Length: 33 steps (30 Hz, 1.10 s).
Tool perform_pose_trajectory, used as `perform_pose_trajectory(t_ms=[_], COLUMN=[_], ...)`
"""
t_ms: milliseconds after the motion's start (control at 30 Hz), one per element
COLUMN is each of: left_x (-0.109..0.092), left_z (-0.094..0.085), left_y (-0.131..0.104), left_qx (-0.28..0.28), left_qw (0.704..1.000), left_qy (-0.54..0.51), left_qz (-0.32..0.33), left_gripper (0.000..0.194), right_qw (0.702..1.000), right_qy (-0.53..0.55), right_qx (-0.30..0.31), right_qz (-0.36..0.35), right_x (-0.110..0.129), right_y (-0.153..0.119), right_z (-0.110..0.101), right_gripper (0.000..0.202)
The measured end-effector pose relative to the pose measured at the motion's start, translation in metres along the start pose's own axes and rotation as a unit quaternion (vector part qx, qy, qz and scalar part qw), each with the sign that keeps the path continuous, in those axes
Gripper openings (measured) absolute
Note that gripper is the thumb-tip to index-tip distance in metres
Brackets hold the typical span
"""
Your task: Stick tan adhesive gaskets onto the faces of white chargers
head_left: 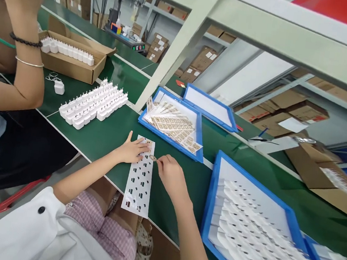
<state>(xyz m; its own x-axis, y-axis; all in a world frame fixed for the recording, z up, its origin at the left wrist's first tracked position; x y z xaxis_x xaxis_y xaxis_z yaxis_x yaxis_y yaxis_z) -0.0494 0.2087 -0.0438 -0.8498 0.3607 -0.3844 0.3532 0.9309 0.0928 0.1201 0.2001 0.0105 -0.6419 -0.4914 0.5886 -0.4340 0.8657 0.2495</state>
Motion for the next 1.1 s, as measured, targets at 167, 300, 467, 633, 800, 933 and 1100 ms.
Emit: perform_pose_trajectory(t_ms=[167, 300, 467, 633, 800, 933, 1100], left_x=[0.041, 0.086, 0.104, 0.097, 0.093, 0.098, 0.099], left_z=[-0.069, -0.112, -0.111, -0.089, -0.078, -0.082, -0.091], left_y=[-0.028, -0.053, -0.071, -0.103, -0.120, -0.106, -0.087], left_qx=[-0.200, -0.275, -0.261, -0.262, -0.270, -0.259, -0.233], left_qw=[0.959, 0.907, 0.917, 0.927, 0.910, 0.891, 0.899], left_qy=[0.064, 0.111, 0.132, 0.112, 0.103, 0.097, 0.043], left_qz=[-0.190, -0.298, -0.270, -0.243, -0.297, -0.359, -0.369], left_gripper=[0.056, 0.053, 0.040, 0.035, 0.040, 0.057, 0.038], right_qw=[0.985, 0.957, 0.933, 0.922, 0.914, 0.911, 0.897], right_qy=[0.161, 0.274, 0.343, 0.370, 0.384, 0.391, 0.400], right_qx=[-0.025, -0.010, -0.025, -0.025, -0.033, -0.049, -0.120], right_qz=[0.057, 0.090, 0.109, 0.114, 0.124, 0.124, 0.143], right_x=[0.015, 0.022, 0.020, 0.018, 0.017, 0.018, 0.009], right_y=[-0.049, -0.081, -0.090, -0.092, -0.093, -0.093, -0.096], right_z=[0.015, 0.053, 0.064, 0.062, 0.063, 0.062, 0.056], right_gripper=[0.041, 0.047, 0.045, 0.039, 0.034, 0.033, 0.040])
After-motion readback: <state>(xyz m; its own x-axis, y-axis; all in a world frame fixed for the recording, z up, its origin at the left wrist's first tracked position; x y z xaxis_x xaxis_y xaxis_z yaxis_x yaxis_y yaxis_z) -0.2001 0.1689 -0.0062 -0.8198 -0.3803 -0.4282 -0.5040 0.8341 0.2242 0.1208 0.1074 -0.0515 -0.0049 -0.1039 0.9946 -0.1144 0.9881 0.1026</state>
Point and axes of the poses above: each hand's wrist, its own y-axis towards the middle knuckle, its own z-axis out of the palm, x = y × z, the point moved 5 cm from there along y, towards the middle knuckle, and after that the axes turned 2 degrees about -z, right-handed, at the moved point
